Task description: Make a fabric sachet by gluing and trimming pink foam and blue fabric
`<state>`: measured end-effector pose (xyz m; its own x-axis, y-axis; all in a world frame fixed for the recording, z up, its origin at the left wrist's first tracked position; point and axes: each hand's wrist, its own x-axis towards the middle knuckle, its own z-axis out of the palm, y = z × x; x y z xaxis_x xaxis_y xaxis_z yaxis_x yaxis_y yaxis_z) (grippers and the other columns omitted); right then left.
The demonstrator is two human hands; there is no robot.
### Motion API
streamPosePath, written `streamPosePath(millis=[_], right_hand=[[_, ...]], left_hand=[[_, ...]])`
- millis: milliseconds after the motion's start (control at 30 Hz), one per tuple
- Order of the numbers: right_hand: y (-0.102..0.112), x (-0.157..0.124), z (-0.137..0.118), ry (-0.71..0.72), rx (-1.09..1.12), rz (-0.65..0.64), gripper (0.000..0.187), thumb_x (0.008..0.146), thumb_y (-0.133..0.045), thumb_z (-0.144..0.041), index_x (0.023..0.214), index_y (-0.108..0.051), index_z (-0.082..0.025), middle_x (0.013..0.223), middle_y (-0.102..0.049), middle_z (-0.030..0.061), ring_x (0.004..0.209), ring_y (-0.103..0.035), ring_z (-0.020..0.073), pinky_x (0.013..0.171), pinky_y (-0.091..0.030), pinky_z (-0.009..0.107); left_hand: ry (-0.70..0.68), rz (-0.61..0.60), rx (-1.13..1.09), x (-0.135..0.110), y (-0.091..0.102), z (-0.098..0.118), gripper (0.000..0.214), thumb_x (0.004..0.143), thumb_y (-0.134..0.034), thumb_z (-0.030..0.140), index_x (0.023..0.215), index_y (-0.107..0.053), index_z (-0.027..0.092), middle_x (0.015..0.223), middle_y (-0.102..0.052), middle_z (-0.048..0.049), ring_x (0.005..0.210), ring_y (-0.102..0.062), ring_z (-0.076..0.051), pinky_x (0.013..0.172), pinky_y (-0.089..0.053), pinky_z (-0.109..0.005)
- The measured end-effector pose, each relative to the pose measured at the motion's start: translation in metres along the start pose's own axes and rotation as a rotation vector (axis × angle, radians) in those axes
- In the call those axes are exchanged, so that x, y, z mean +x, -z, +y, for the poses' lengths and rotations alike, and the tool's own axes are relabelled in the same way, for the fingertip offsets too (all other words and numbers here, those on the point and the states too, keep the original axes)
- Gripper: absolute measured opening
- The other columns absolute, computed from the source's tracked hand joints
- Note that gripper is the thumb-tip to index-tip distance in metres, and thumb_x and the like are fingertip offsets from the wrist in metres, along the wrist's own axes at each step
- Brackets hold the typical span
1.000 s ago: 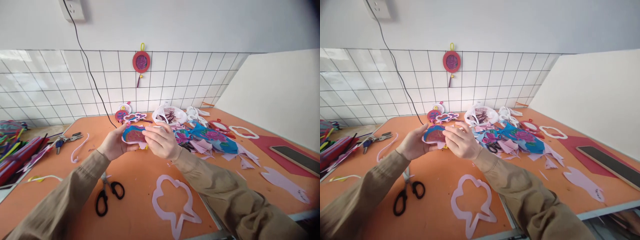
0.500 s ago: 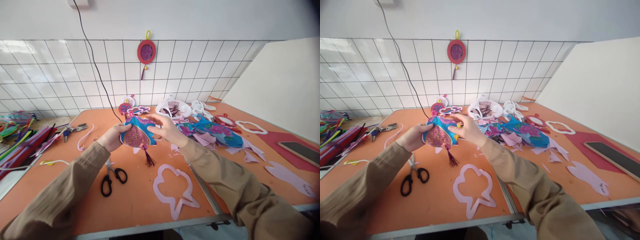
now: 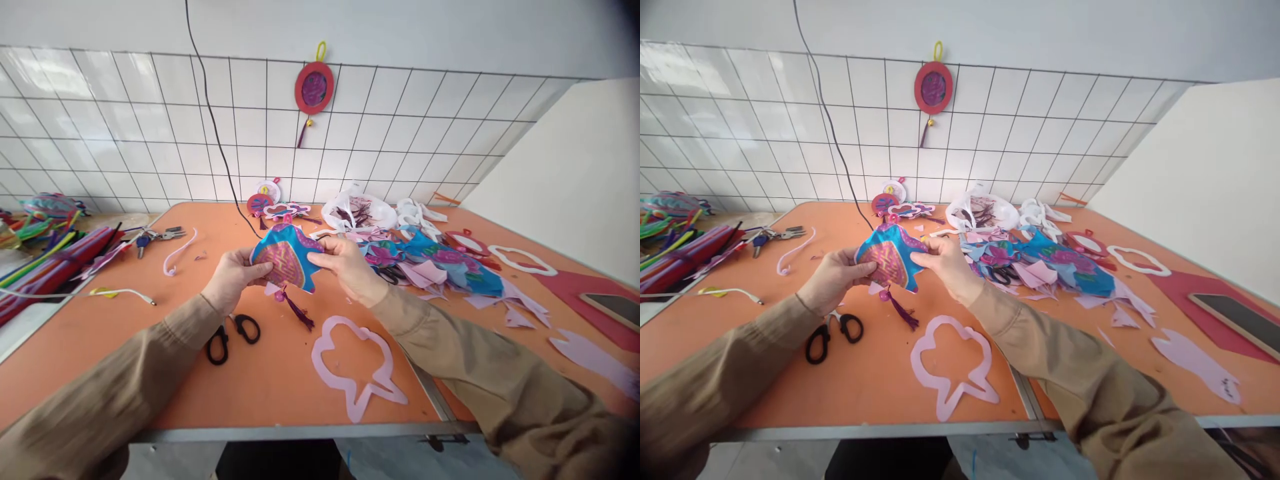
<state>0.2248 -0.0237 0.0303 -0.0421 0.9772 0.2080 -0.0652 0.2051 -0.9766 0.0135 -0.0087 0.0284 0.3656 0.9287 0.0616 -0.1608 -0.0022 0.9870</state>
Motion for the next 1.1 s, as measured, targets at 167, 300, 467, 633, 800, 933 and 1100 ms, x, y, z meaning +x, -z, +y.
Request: streamPosePath(millis=[167, 300, 467, 633, 800, 933, 1100], right_hand=[[0.011, -0.006, 0.005, -0.034, 0.074, 0.072, 0.021, 0.056, -0.079, -0.027, 0.069, -0.068, -0.016, 0.067, -0.065, -0.0019, 0.062, -0.058, 0.0114, 0.066, -0.048, 0.028], [0.011, -0.008, 0.009, -0.042, 0.099, 0.070, 0.020, 0.057, -0.080, -0.027, 0.070, -0.069, -0.016, 0.068, -0.066, -0.0015, 0.061, -0.058, 0.0114, 0.064, -0.047, 0.028], [0.009, -0.009, 0.017, -0.041, 0.070, 0.043, 0.020, 0.058, -0.079, -0.028, 0.067, -0.066, -0.016, 0.067, -0.064, -0.0017, 0.061, -0.057, 0.0110, 0.063, -0.046, 0.027], [0.009, -0.010, 0.019, -0.105, 0.112, 0.035, 0.019, 0.057, -0.079, -0.027, 0.065, -0.065, -0.017, 0.065, -0.064, -0.0021, 0.058, -0.055, 0.0101, 0.061, -0.046, 0.026], [0.007, -0.012, 0.016, -0.204, 0.145, -0.056, 0.017, 0.057, -0.079, -0.024, 0.064, -0.065, -0.017, 0.062, -0.064, -0.0029, 0.055, -0.055, 0.0092, 0.059, -0.045, 0.025], [0.004, -0.014, 0.015, -0.325, 0.173, -0.165, 0.019, 0.058, -0.080, -0.025, 0.070, -0.069, -0.015, 0.065, -0.067, -0.0010, 0.058, -0.059, 0.0105, 0.061, -0.047, 0.025], [0.002, -0.014, 0.019, -0.324, 0.171, -0.206, 0.029, 0.060, -0.080, -0.029, 0.084, -0.072, -0.016, 0.076, -0.071, 0.0022, 0.063, -0.062, 0.0125, 0.063, -0.049, 0.027]], left_hand=[[0.062, 0.005, -0.033, 0.003, 0.006, -0.002, 0.039, 0.065, -0.080, 0.047, 0.072, -0.069, 0.010, 0.064, -0.072, -0.0082, 0.056, -0.067, -0.016, 0.057, -0.054, -0.026], [0.047, 0.000, -0.085, 0.000, 0.003, -0.004, 0.041, 0.070, -0.076, 0.049, 0.084, -0.072, 0.010, 0.076, -0.074, -0.0100, 0.070, -0.070, -0.019, 0.065, -0.056, -0.029], [0.044, -0.051, -0.009, -0.003, -0.004, -0.009, 0.029, 0.061, -0.084, 0.024, 0.085, -0.073, 0.011, 0.079, -0.074, -0.0069, 0.068, -0.068, -0.018, 0.064, -0.055, -0.029], [0.138, -0.085, -0.062, -0.001, 0.001, -0.009, 0.022, 0.064, -0.082, 0.028, 0.077, -0.072, 0.012, 0.070, -0.071, -0.0049, 0.058, -0.063, -0.013, 0.056, -0.053, -0.025], [0.318, -0.228, -0.077, -0.002, 0.003, -0.001, 0.037, 0.072, -0.071, 0.048, 0.066, -0.072, 0.012, 0.057, -0.068, -0.0099, 0.048, -0.061, -0.018, 0.044, -0.049, -0.028], [0.460, -0.354, -0.042, -0.007, 0.000, 0.004, 0.043, 0.076, -0.062, 0.052, 0.062, -0.072, 0.012, 0.050, -0.066, -0.0123, 0.043, -0.060, -0.020, 0.038, -0.045, -0.028], [0.494, -0.362, -0.002, -0.013, -0.004, 0.005, 0.027, 0.076, -0.065, 0.034, 0.074, -0.074, 0.008, 0.054, -0.069, -0.0135, 0.043, -0.062, -0.018, 0.039, -0.046, -0.024]])
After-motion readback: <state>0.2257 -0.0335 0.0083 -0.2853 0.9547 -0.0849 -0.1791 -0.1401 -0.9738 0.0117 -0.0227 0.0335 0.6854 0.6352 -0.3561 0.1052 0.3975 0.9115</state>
